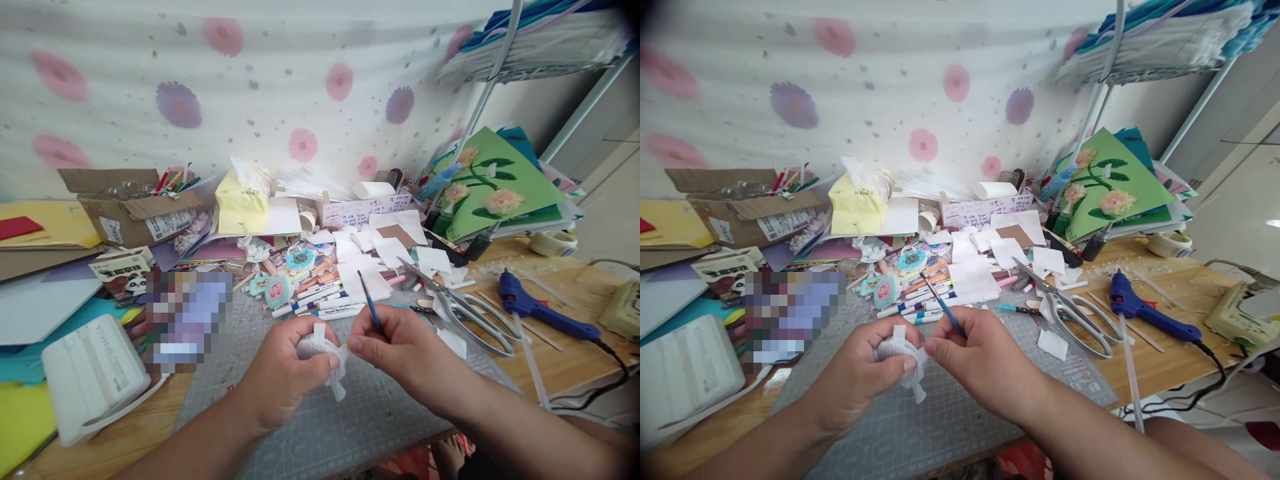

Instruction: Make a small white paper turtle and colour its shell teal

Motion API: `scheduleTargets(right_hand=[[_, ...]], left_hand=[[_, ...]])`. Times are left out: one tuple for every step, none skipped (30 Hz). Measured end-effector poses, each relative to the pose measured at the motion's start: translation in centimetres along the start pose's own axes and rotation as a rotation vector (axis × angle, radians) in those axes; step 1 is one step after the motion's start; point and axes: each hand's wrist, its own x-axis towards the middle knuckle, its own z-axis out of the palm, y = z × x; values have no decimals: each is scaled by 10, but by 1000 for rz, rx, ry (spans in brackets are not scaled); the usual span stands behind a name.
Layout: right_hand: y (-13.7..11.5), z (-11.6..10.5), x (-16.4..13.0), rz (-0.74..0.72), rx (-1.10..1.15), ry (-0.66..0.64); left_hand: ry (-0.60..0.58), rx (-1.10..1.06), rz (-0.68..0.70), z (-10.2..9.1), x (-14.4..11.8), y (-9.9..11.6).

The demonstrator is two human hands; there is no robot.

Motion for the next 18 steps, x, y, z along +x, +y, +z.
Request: scheduleTargets(right_hand=[[0, -2, -1, -18, -4, 1], [1, -4, -2, -32, -6, -3], [2, -5, -3, -38, -10, -10], [3, -7, -3, -41, -19, -21], [4, -8, -4, -43, -38, -33], [5, -8, -4, -39, -71, -45], [6, -8, -4, -32, -115, -54], [7, -8, -4, -24, -164, -58], [8, -7, -4, -18, -202, -60], [9, -6, -4, -11, -229, -62], [9, -5, -3, -4, -238, -58], [9, -4, -3, 3, -232, -53], [9, -3, -2, 8, -216, -49], [9, -3, -2, 17, -195, -45], [9, -3, -2, 32, -171, -45], [9, -3, -2, 51, -139, -47], [10, -3, -2, 71, -97, -54], [11, -4, -2, 89, -47, -57]], left_hand=[[-7, 3, -6, 0, 0, 1], [-10, 8, -14, 1, 1, 2], [-11, 21, -22, 2, 2, 3], [-10, 40, -27, 2, 2, 3], [-9, 65, -26, 2, 3, 4], [-14, 94, -15, 3, 3, 5], [-16, 123, 1, 3, 4, 5], [-10, 150, 19, 3, 4, 6], [-1, 168, 35, 3, 5, 6], [8, 174, 42, 3, 5, 6], [14, 169, 43, 3, 5, 5], [18, 151, 38, 3, 5, 5], [14, 120, 32, 3, 5, 4], [1, 77, 26, 2, 5, 3], [-20, 21, 18, 2, 5, 1], [-45, -44, 7, 0, 6, 0], [-69, -111, -6, -1, 6, -2], [-84, -167, -22, -2, 7, -3]])
